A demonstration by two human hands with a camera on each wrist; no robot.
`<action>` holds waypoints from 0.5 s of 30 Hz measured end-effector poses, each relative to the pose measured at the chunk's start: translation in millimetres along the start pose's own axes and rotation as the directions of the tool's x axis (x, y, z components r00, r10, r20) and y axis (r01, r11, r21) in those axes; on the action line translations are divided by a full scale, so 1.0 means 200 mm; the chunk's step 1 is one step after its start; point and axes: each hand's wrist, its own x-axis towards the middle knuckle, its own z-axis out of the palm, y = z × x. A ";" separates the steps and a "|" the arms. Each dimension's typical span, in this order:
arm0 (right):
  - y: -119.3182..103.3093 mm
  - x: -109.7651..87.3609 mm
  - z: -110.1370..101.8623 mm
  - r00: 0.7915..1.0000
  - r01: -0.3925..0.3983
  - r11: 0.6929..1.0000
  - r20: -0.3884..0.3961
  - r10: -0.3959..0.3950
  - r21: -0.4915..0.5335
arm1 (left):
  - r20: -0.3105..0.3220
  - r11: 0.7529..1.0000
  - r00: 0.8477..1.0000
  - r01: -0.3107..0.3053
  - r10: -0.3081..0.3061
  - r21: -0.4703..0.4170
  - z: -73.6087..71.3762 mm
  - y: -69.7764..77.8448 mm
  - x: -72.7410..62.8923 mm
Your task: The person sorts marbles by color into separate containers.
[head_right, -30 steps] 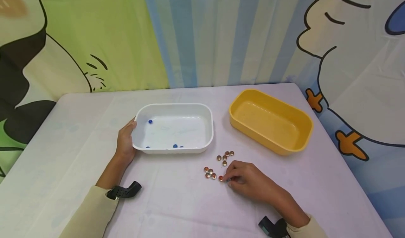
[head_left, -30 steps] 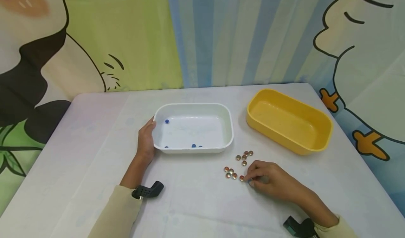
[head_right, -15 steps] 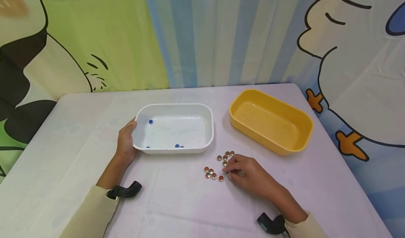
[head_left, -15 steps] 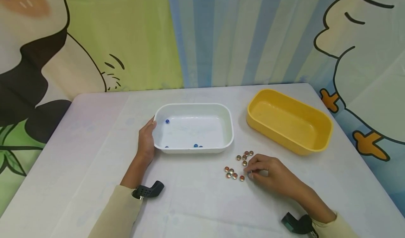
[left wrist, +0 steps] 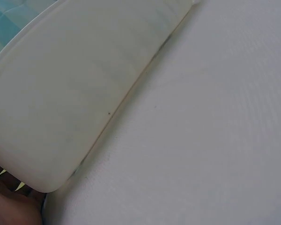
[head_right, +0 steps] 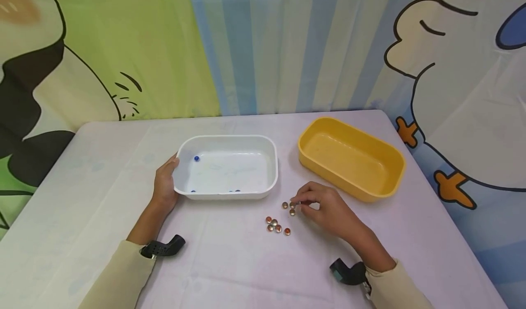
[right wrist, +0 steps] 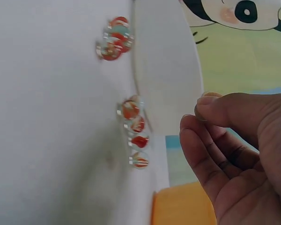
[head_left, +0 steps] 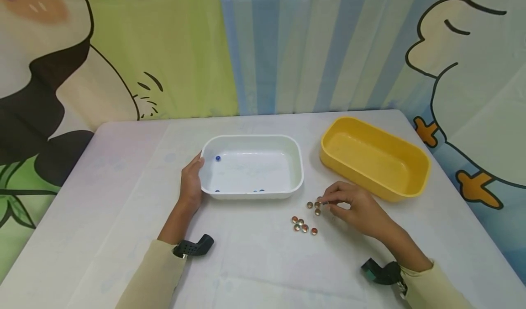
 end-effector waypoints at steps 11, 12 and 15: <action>0.01 0.08 -0.06 0.997 0.038 0.999 -0.067 -0.036 0.023 | 0.004 1.000 1.000 -0.005 0.005 0.003 0.00 0.00 0.00; 0.01 0.09 -0.07 0.997 0.036 0.999 -0.069 -0.035 0.024 | 0.003 1.000 1.000 -0.006 0.006 0.006 0.00 0.00 -0.01; -0.01 0.12 -0.08 0.998 0.017 0.999 -0.068 -0.015 0.036 | 0.002 1.000 1.000 -0.008 0.008 0.016 0.00 -0.01 -0.01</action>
